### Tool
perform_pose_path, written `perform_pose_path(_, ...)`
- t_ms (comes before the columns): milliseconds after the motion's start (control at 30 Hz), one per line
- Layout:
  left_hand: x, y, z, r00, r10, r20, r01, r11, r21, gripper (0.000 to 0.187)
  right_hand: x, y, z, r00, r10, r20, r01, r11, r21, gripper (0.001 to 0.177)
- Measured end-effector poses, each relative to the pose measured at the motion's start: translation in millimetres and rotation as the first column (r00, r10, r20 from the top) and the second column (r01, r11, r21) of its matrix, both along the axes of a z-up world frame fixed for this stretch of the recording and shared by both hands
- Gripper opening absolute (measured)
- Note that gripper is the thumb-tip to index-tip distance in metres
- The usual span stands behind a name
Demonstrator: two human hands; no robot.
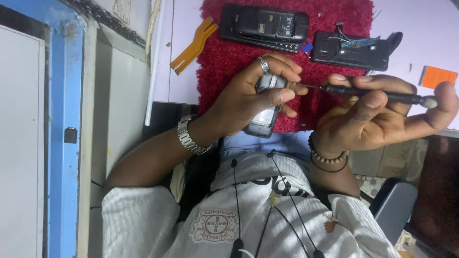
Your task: Repairing a mobile phone by disassembling components and using a screwdriver
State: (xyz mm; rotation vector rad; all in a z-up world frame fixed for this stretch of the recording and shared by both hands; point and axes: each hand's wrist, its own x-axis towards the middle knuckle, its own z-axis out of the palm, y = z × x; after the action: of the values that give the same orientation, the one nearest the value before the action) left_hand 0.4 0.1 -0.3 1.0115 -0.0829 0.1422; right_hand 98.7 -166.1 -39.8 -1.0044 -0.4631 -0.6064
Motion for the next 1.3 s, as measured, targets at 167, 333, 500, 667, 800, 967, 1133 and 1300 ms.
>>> perform_pose_path(167, 0, 0, -3, 1.000, 0.004, -0.008, -0.005, 1.000, -0.017, 0.034, 7, 0, 0, 0.999, -0.012, 0.045, 0.012, 1.000, -0.012, 0.053)
perform_pose_path(333, 5, 1, -9, 0.999, 0.020, -0.034, -0.028, 0.967, -0.255, 0.079, 6, -5, 1, 0.993, 0.015, 0.117, -0.006, 0.997, -0.073, 0.051)
perform_pose_path(500, 8, 5, -4, 0.987, -0.049, -0.153, -0.009, 0.935, -0.354, 0.108, -21, 13, 17, 0.992, 0.108, 0.066, -0.093, 0.975, -0.200, 0.048)
perform_pose_path(667, 3, 2, 8, 0.982, 0.048, -0.182, -0.094, 0.963, -0.253, 0.106, -33, 26, 23, 0.969, 0.244, 0.041, -0.229, 0.946, -0.230, 0.047)
perform_pose_path(800, 2, 4, 18, 0.974, 0.075, -0.215, -0.114, 0.978, -0.176, 0.110, -33, 30, 23, 0.978, 0.202, 0.046, -0.187, 0.955, -0.229, 0.044)
perform_pose_path(967, 2, 4, 15, 0.979, 0.056, -0.198, -0.100, 0.970, -0.223, 0.107, -31, 24, 16, 0.976, 0.215, 0.023, -0.203, 0.946, -0.251, 0.047)
perform_pose_path(1133, 2, 5, 15, 0.980, 0.055, -0.192, -0.096, 0.973, -0.212, 0.108, -32, 28, 20, 0.975, 0.213, 0.059, -0.186, 0.936, -0.298, 0.045)
perform_pose_path(1300, 2, 4, 13, 0.982, 0.054, -0.183, -0.095, 0.970, -0.223, 0.103, -34, 31, 23, 0.986, 0.158, 0.057, -0.133, 0.940, -0.316, 0.045)
